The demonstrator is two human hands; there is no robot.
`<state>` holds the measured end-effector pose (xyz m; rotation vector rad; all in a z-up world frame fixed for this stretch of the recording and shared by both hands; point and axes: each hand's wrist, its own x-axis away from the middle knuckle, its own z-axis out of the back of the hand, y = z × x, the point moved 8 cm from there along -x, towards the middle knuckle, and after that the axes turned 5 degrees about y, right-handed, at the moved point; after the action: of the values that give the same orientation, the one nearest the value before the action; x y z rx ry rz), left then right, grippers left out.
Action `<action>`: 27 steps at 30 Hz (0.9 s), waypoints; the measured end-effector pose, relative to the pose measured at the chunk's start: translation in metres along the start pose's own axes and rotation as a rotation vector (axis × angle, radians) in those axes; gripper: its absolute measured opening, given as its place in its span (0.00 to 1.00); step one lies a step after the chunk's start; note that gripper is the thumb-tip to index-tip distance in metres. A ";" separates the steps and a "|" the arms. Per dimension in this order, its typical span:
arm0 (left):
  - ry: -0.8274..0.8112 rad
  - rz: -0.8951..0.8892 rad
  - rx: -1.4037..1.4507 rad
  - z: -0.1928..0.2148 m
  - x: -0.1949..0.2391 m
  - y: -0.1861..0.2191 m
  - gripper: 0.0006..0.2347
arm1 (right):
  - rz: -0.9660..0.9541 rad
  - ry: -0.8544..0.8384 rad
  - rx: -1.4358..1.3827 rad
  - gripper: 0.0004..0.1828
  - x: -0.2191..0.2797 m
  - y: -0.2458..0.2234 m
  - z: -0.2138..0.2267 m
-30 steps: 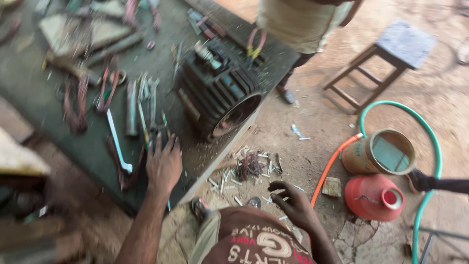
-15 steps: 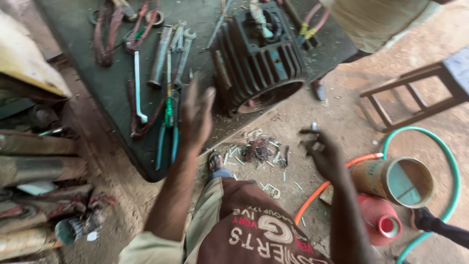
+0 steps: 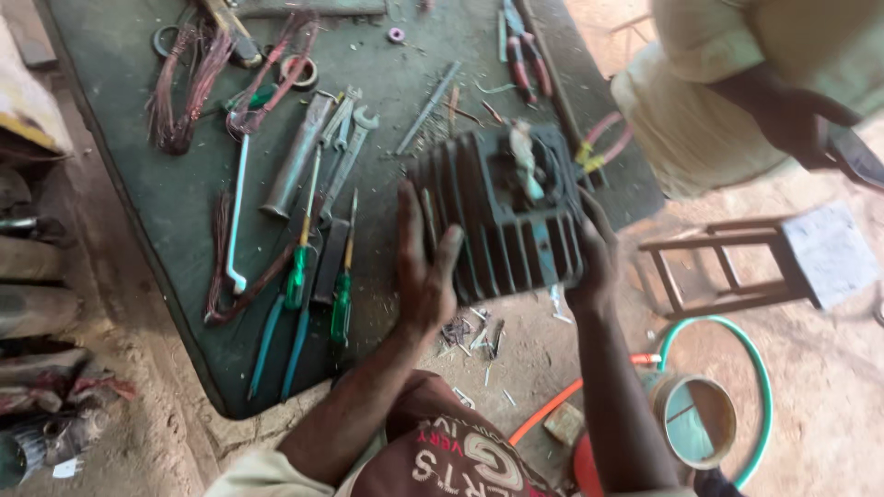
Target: The person uses a screwdriver and a metal bar to pry and remove copper windings from an electric motor stator. They then use pliers to cut and pull out remaining wire ends from the stator slots.
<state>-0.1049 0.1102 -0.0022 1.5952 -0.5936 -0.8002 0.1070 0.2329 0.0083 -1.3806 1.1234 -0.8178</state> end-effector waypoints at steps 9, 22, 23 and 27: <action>-0.027 -0.031 0.041 -0.004 -0.084 -0.018 0.40 | 0.172 0.072 0.139 0.39 -0.047 -0.011 -0.026; -0.037 -0.093 -0.084 -0.037 -0.179 -0.052 0.39 | 0.155 -0.019 0.466 0.35 -0.155 0.001 -0.017; -0.049 -0.091 -0.148 -0.038 -0.183 -0.046 0.39 | -0.005 0.006 0.401 0.37 -0.165 0.004 -0.010; -0.027 -0.297 -0.206 -0.061 -0.213 0.009 0.37 | 0.026 -0.093 0.457 0.32 -0.197 -0.025 -0.023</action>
<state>-0.1925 0.3076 0.0467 1.5019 -0.2840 -1.0690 0.0293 0.4099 0.0606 -1.0079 0.8166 -0.9146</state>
